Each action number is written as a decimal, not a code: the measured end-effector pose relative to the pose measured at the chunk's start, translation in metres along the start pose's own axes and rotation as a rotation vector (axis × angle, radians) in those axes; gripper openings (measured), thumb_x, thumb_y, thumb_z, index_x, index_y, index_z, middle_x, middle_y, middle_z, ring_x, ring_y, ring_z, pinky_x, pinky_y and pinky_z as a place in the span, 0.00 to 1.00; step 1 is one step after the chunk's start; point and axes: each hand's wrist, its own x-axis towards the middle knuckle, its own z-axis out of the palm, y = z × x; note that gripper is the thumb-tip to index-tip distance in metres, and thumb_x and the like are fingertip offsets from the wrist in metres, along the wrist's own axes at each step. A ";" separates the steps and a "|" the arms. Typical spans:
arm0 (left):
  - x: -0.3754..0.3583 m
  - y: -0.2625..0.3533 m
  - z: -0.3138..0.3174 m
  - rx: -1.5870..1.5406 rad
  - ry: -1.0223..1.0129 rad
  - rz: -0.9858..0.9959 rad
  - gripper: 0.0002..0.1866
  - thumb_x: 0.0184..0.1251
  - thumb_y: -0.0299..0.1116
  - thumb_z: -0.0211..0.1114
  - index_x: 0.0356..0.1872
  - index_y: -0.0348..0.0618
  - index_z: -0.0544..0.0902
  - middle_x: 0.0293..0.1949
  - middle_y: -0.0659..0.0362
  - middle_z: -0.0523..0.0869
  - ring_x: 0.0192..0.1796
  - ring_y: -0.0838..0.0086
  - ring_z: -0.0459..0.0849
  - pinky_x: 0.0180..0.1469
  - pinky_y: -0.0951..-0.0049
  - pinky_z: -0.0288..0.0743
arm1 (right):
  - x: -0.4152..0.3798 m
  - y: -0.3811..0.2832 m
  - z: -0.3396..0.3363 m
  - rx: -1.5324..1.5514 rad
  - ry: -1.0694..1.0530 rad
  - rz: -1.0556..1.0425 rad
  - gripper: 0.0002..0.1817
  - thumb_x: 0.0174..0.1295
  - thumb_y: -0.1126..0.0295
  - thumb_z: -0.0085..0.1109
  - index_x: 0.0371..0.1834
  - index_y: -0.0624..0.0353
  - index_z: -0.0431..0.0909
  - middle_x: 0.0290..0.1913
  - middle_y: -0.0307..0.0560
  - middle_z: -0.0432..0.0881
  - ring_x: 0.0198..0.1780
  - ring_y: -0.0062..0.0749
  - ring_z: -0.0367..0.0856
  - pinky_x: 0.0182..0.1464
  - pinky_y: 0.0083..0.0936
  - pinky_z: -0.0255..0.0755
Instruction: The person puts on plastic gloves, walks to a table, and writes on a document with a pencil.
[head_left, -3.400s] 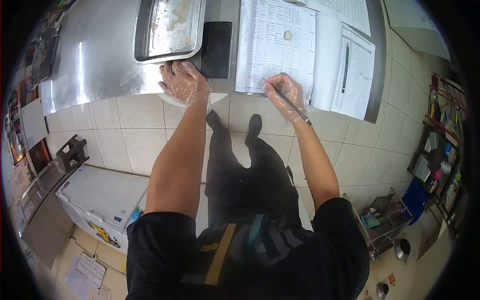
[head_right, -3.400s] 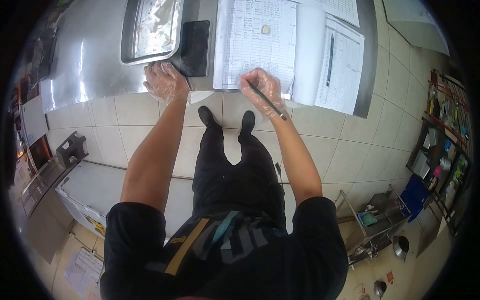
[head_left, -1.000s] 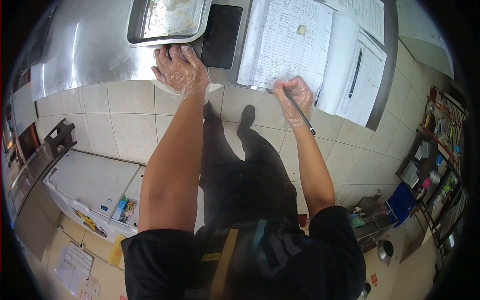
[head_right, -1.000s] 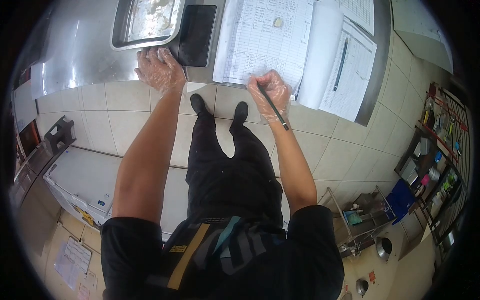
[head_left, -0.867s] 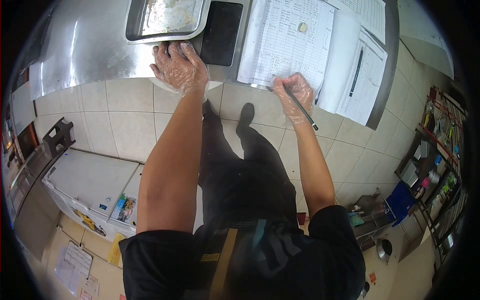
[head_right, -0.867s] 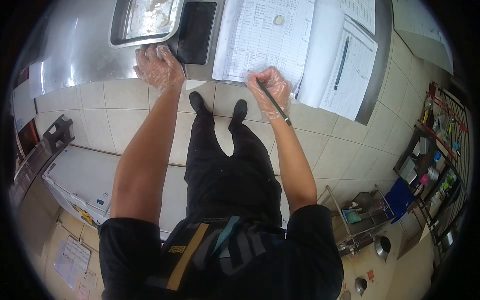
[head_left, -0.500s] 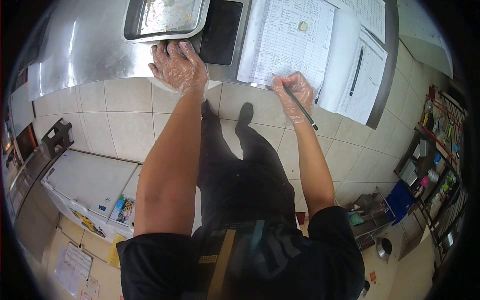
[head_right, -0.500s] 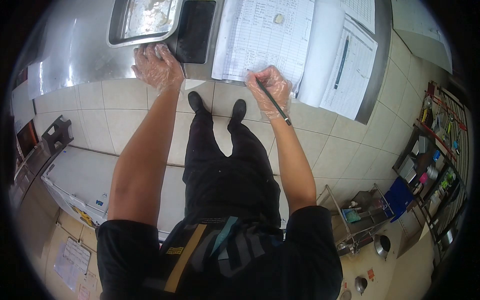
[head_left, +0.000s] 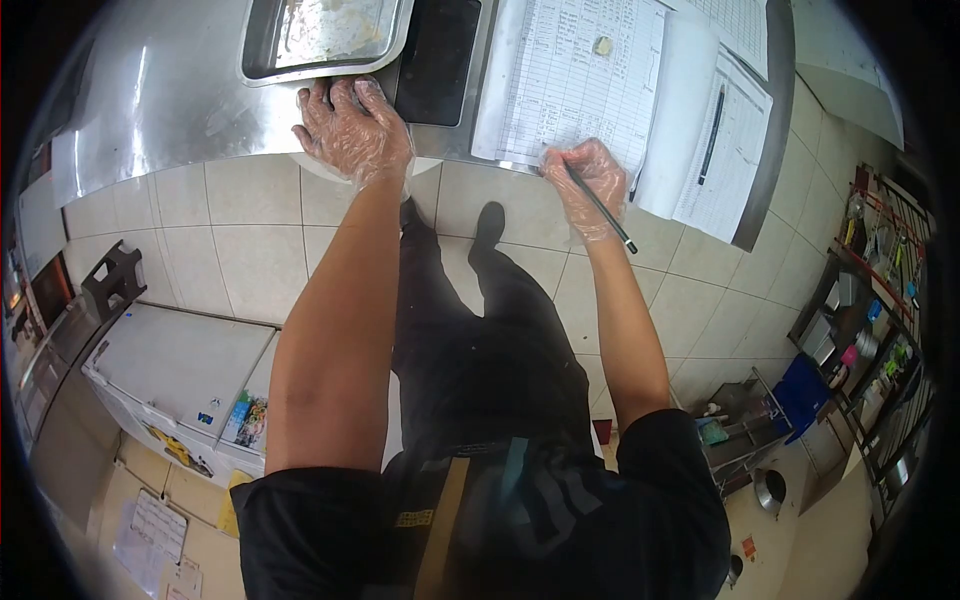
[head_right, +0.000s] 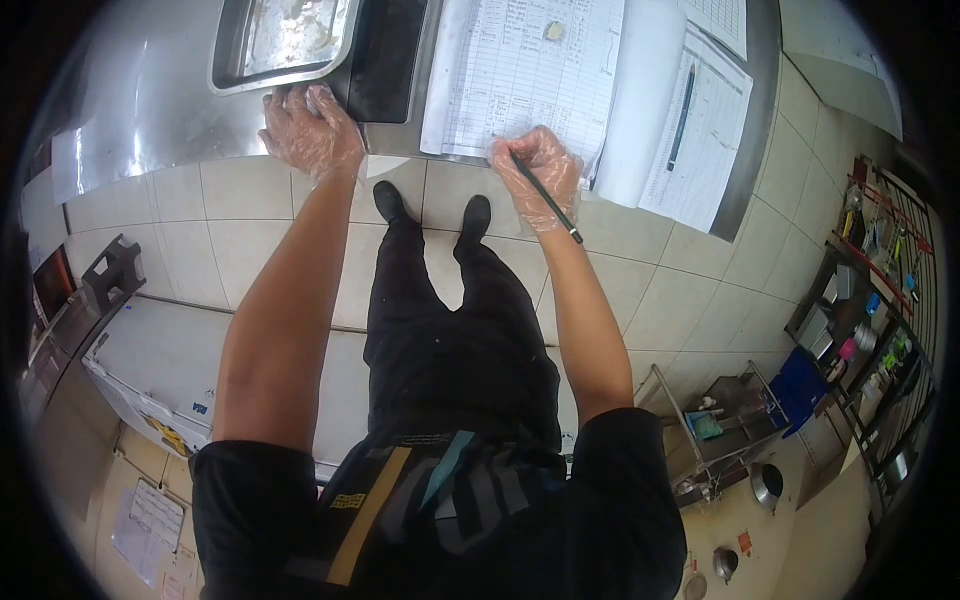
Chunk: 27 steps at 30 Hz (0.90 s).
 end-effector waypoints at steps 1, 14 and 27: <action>0.001 0.002 -0.002 -0.003 -0.007 -0.003 0.22 0.81 0.48 0.51 0.59 0.47 0.86 0.72 0.49 0.75 0.82 0.53 0.59 0.83 0.40 0.39 | 0.000 -0.001 0.001 0.031 0.008 -0.006 0.12 0.63 0.75 0.74 0.28 0.60 0.77 0.27 0.36 0.84 0.30 0.13 0.77 0.33 0.17 0.74; -0.001 0.001 -0.002 0.007 -0.001 0.003 0.22 0.81 0.48 0.51 0.60 0.48 0.86 0.72 0.50 0.75 0.82 0.52 0.60 0.83 0.38 0.40 | -0.001 -0.004 0.004 -0.030 0.049 -0.016 0.11 0.63 0.78 0.72 0.29 0.60 0.75 0.27 0.37 0.83 0.30 0.14 0.78 0.34 0.18 0.75; -0.001 -0.001 0.000 -0.010 0.003 0.009 0.22 0.81 0.49 0.51 0.59 0.48 0.86 0.71 0.50 0.75 0.82 0.53 0.59 0.83 0.38 0.40 | -0.002 0.005 0.004 0.090 0.055 -0.027 0.12 0.63 0.76 0.72 0.29 0.59 0.74 0.26 0.35 0.82 0.29 0.13 0.76 0.33 0.18 0.73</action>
